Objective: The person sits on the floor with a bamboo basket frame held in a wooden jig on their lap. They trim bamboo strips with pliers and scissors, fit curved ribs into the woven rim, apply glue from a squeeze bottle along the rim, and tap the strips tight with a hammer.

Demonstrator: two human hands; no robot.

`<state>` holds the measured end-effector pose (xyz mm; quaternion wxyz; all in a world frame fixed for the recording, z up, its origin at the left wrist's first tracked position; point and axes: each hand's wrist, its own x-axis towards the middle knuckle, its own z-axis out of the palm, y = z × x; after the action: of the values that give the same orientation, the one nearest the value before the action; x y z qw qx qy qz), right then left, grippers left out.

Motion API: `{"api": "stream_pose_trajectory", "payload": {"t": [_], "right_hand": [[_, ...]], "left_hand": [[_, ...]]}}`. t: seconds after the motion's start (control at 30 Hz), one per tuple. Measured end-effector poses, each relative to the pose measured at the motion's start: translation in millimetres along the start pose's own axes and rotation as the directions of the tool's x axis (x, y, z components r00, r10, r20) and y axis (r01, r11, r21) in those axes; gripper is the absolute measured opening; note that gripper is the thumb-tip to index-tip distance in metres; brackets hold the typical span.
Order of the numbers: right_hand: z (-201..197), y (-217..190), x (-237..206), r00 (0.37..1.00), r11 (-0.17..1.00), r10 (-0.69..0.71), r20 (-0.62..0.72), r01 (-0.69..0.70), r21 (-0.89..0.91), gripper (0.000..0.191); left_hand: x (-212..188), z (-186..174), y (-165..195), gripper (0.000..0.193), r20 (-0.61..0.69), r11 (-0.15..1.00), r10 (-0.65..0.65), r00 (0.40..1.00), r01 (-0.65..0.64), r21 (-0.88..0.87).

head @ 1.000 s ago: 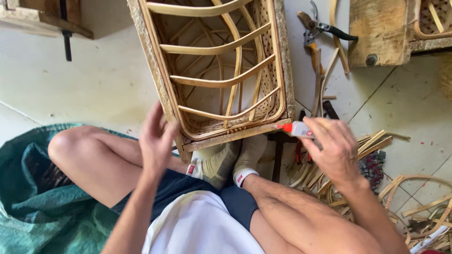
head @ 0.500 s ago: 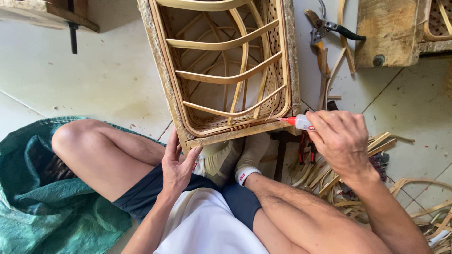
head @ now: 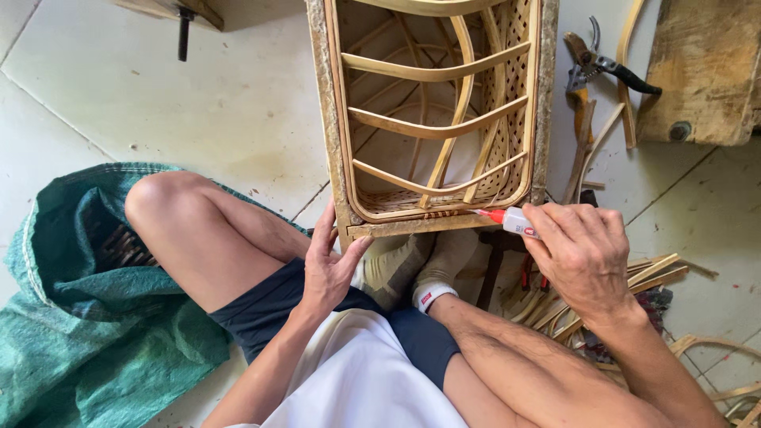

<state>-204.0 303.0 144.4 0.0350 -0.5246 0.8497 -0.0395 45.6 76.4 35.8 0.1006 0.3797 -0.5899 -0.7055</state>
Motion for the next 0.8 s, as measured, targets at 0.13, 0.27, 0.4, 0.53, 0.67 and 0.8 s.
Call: {"api": "stream_pose_trajectory", "payload": {"t": [0.13,0.27,0.4,0.53,0.67,0.8], "right_hand": [[-7,-2,4,1.000,1.000,0.004,0.021,-0.003,-0.006,0.039],[-9,-12,10,1.000,0.998,-0.005,0.007,0.004,0.067,0.040],[1,-24,22,0.998,0.997,-0.057,0.002,0.057,0.058,0.041],[6,-26,29,0.994,0.994,-0.104,0.017,0.104,0.029,0.040],[-2,-24,30,0.994,0.995,-0.095,0.061,0.096,-0.023,0.040],[-5,-32,35,0.996,0.992,-0.081,0.047,0.075,0.104,0.042]], "left_hand": [[2,3,2,0.084,-0.022,0.995,-0.087,0.996,0.086,-0.050],[10,-2,-1,0.076,-0.015,0.995,0.066,0.998,-0.067,-0.080],[17,-4,0,0.073,-0.038,0.986,-0.004,0.999,-0.003,-0.168],[17,-4,6,0.074,-0.036,0.987,-0.004,0.999,-0.002,-0.159],[19,-5,7,0.076,-0.034,0.988,-0.026,0.999,0.020,-0.153],[22,-7,4,0.081,-0.025,0.971,-0.070,0.997,0.062,-0.230]]}}
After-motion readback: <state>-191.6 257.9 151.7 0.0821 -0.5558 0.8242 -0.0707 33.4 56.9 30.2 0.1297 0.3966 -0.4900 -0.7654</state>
